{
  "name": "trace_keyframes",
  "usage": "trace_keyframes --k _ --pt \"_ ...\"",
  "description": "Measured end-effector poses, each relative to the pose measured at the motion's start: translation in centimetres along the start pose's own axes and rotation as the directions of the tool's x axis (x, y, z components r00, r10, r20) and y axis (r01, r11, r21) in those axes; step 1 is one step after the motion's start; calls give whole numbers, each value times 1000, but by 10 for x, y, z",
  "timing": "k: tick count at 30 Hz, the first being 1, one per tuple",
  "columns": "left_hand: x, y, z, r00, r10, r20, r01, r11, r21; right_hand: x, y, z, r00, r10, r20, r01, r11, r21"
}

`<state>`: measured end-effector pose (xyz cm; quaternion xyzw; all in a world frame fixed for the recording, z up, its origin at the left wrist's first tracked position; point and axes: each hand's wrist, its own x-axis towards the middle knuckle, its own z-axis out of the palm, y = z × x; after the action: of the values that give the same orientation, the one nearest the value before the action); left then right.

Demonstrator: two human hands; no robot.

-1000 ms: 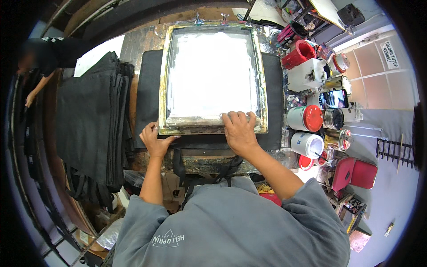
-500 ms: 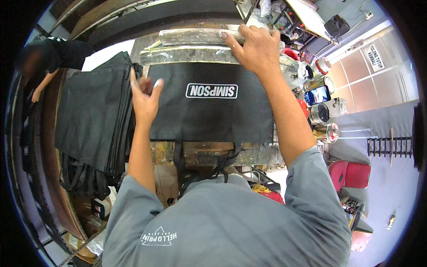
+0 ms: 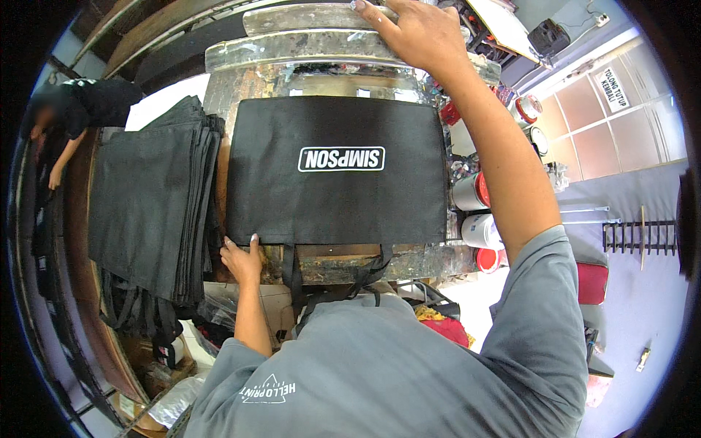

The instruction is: The person performs screen printing on black bags by placing a bag on the printing station, lowering the screen frame, and using a squeegee to apply white ink. They then lift the frame and set the printed bag aside on a stack.

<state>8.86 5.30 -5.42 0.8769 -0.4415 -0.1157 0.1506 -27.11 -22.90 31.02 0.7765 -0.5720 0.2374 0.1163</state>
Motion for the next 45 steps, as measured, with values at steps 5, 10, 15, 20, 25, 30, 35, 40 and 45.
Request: trace_keyframes --k 5,10,15,20,25,30,35,40,45 --pt "8 3 6 995 -98 -16 98 995 -33 -4 -7 -12 1000 13 12 -14 999 40" --pt "6 3 20 990 -95 -100 94 995 -23 -6 -3 -5 999 -32 -27 31 999 -27" --pt "6 11 14 989 -134 -57 133 991 -25 -6 -3 -4 1000 14 6 -14 1000 -4" --pt "3 10 14 992 -108 -68 104 993 -53 -2 0 -4 999 22 46 -22 1000 4" --pt "-2 13 9 993 -85 -84 82 996 -33 -1 1 2 999 19 46 -20 1000 10" --pt "-2 5 15 991 -46 -126 43 999 -23 6 -1 -3 994 21 107 -20 1000 -8" --pt "-5 15 8 995 -35 -92 30 998 -51 14 -8 -14 965 91 248 -83 996 -42" --pt "-3 6 14 994 -6 -107 4 1000 -21 11 4 0 987 23 156 -20 1000 -24" --pt "-4 12 10 997 -32 -72 29 999 -44 10 7 0 987 22 160 -19 1000 -23"
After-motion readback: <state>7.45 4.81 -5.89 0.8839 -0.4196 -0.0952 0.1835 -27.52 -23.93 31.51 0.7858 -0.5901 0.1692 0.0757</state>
